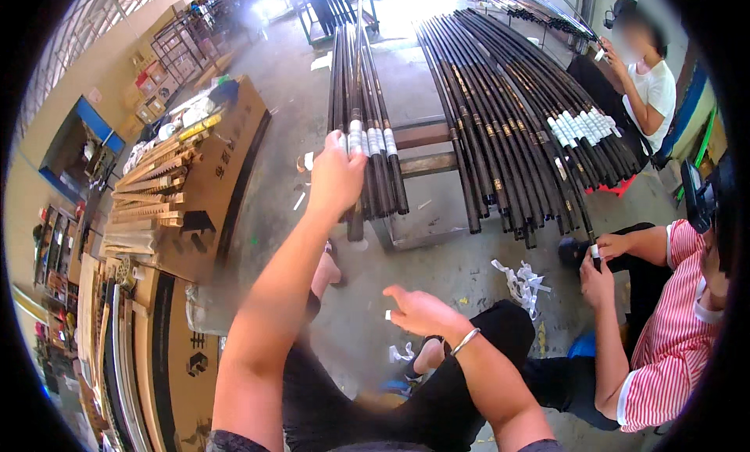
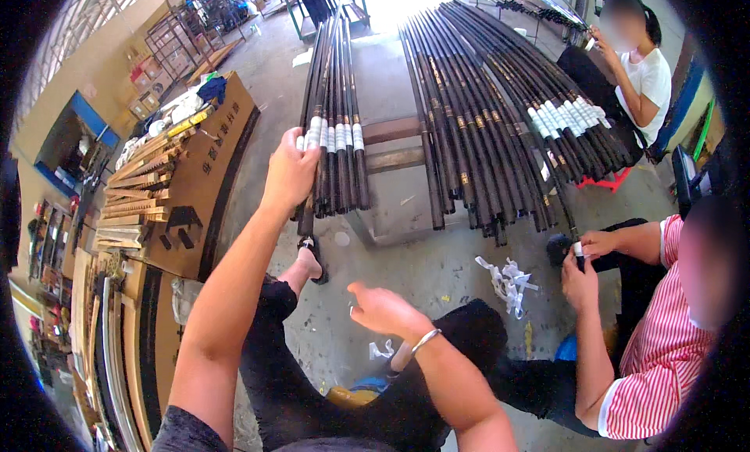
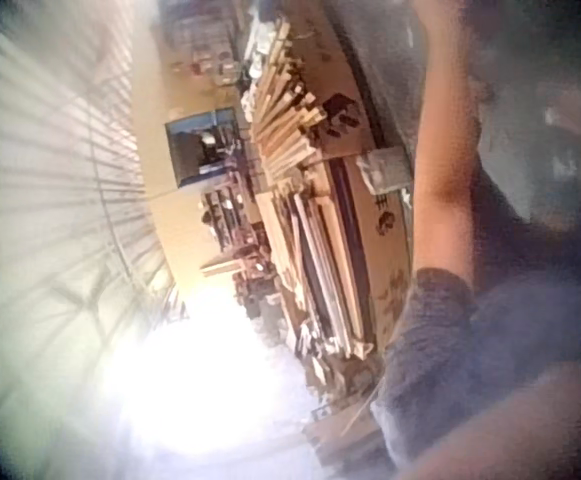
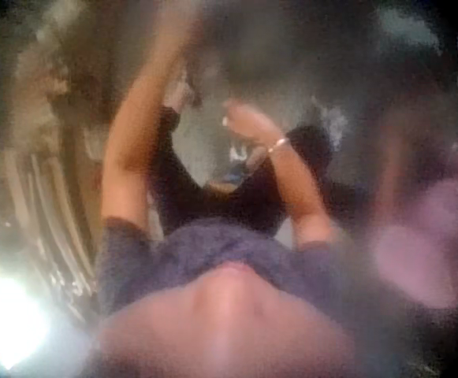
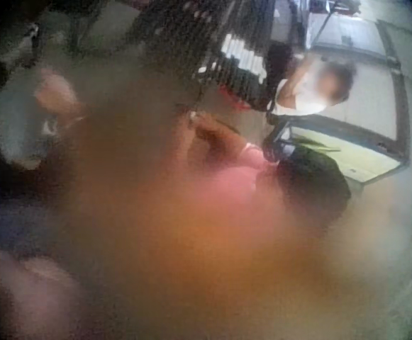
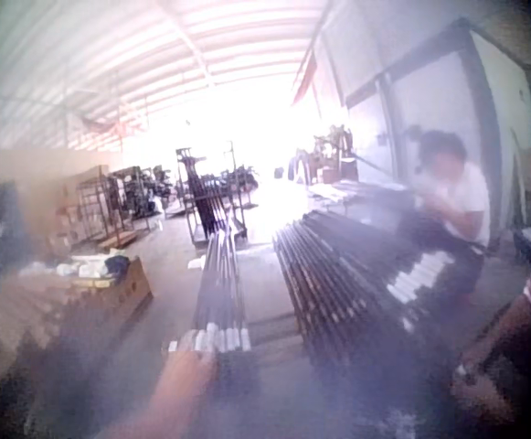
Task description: The person wraps white tape around sections of long, dark fishing rods. They pull a length of tape from a roll, wrap it tightly around a specific part of the rod, and smooth it down by hand before moving to the next rod.
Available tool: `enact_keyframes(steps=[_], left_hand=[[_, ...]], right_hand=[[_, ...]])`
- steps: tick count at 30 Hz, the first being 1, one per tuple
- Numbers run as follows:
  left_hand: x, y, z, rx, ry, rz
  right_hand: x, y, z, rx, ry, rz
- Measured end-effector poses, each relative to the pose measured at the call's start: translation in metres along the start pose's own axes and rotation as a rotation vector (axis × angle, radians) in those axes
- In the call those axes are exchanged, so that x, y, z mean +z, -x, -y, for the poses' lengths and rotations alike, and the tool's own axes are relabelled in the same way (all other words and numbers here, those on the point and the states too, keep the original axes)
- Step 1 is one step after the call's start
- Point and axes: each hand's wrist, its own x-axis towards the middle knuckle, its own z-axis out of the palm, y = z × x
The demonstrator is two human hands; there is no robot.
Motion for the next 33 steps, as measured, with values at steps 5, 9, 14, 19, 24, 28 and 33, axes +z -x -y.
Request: enact_keyframes(steps=[5, 9, 14, 19, 24, 28, 33], left_hand=[[0.044, -0.048, -0.008, 0.046, -0.424, 0.036], [0.066, -0.058, -0.003, 0.088, -0.529, 0.048], [0.071, -0.064, -0.006, 0.159, -0.639, 0.057], [0.071, -0.061, -0.015, 0.199, -0.727, 0.121], [0.075, -0.065, 0.001, 0.259, -0.786, 0.106], [0.069, -0.059, -0.010, 0.295, -0.762, 0.116], [0.111, -0.003, -0.050, 0.368, -0.012, 0.234]], right_hand=[[-0.001, -0.009, 0.007, 0.034, 0.115, -0.006], [-0.002, -0.009, 0.006, 0.008, 0.107, -0.025], [-0.002, -0.011, 0.006, -0.016, 0.120, -0.070], [-0.004, -0.012, 0.010, 0.013, 0.085, -0.044], [0.005, -0.017, 0.008, -0.053, 0.123, -0.088], [0.005, -0.018, 0.009, -0.050, 0.123, -0.086], [0.007, -0.019, 0.001, 0.027, 0.158, -0.021]])
